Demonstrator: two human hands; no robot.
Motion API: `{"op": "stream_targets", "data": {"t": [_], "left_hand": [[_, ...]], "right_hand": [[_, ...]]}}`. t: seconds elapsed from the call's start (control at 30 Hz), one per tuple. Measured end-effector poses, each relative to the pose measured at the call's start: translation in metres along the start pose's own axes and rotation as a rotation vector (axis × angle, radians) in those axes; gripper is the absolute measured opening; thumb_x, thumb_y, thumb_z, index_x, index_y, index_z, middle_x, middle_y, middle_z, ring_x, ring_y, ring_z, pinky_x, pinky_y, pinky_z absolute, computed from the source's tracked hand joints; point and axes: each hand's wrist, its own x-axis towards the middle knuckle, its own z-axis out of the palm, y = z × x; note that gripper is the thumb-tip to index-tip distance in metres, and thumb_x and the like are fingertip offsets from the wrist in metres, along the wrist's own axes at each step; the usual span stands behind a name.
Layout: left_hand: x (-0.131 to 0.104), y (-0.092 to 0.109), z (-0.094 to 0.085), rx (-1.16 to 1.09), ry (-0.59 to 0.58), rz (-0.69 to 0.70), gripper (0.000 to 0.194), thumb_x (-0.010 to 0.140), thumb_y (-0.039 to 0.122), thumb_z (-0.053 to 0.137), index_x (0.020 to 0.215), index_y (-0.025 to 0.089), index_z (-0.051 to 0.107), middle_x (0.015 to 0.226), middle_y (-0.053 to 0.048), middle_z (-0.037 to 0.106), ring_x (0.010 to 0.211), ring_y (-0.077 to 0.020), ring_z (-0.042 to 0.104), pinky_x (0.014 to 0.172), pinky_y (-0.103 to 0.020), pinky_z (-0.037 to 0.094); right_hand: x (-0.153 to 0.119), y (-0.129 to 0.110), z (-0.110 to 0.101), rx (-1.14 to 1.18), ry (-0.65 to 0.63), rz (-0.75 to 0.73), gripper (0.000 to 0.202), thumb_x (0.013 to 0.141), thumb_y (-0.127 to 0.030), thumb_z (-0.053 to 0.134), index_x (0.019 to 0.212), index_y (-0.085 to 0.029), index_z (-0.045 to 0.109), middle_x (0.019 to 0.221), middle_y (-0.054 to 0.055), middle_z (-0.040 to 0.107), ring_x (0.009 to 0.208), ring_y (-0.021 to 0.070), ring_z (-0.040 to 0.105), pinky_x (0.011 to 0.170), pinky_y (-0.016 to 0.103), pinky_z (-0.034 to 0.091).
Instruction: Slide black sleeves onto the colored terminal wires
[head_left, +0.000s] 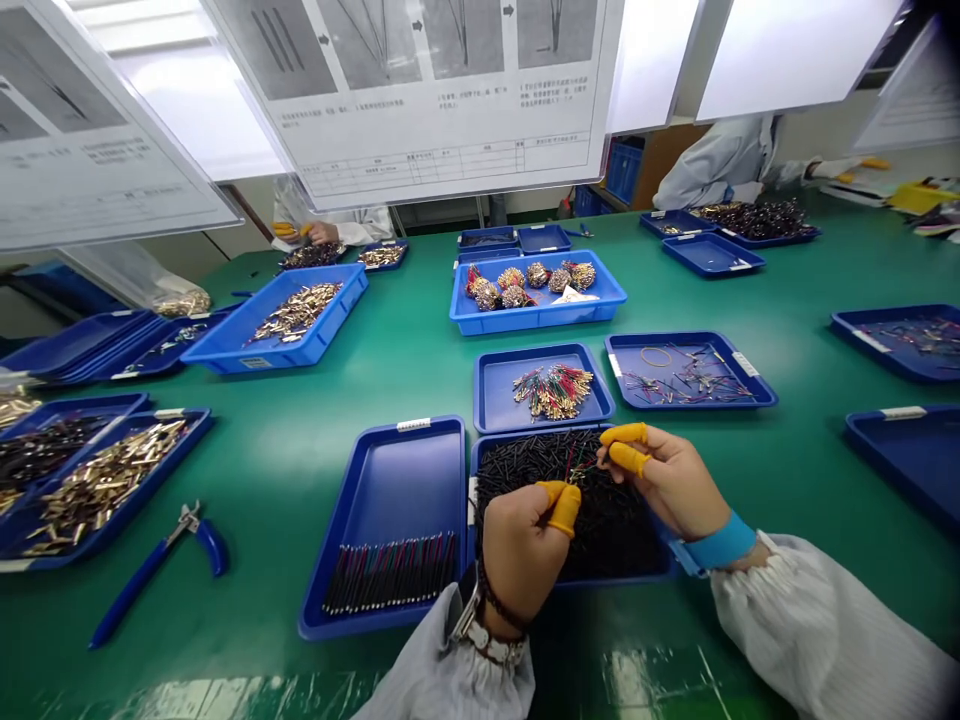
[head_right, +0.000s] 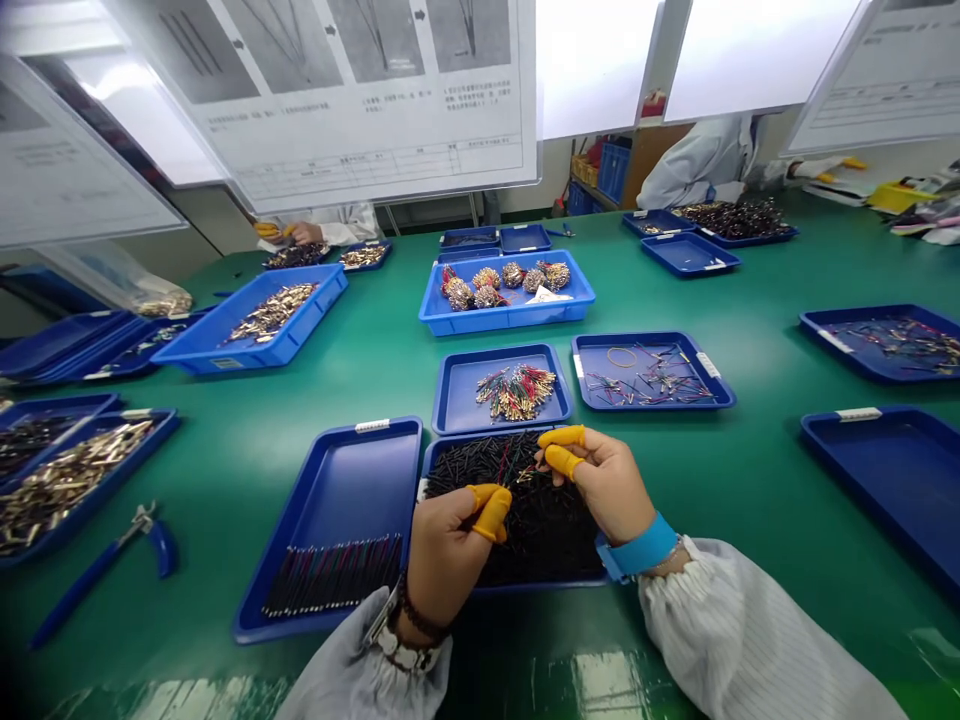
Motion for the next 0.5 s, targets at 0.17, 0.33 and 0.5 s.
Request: {"op": "stream_targets", "data": {"t": [0.17,0.33,0.5], "left_hand": [[-0.0015,-0.0015,0.0031,0.068,-0.033,0.034,0.034,0.084,0.027,0.052,0.052,0.015,0.057,0.052,-0.002,0.060,0.048,-0.0098,0.052,0.047,-0.019,0.036],[-0.0013,-0.0016,0.0035,0.083,-0.059,0.024,0.035,0.084,0.027,0.051,0.052,0.015,0.057,0.051,-0.003,0.059,0.047,-0.0099,0.051,0.048,-0.019,0.036],[-0.0011,-0.0003,0.0031,0.077,-0.069,0.013,0.035,0.084,0.027,0.051,0.051,0.015,0.057,0.052,-0.003,0.059,0.048,-0.0105,0.052,0.049,-0.020,0.038]], "right_hand": [[0.0006,0.0051,0.0062,0.268,0.121,0.044,0.015,0.068,-0.025,0.073,0.080,-0.018,0.068,0.072,0.004,0.070,0.068,0.0161,0.065,0.057,0.025,0.052],[-0.0001,0.0008,0.0060,0.268,0.146,0.038,0.017,0.066,-0.027,0.074,0.079,-0.018,0.068,0.070,0.004,0.070,0.068,0.0177,0.066,0.059,0.029,0.055],[0.0008,0.0032,0.0057,0.302,0.145,0.044,0.017,0.066,-0.025,0.075,0.079,-0.018,0.068,0.071,0.004,0.070,0.069,0.0170,0.066,0.063,0.030,0.055]]}}
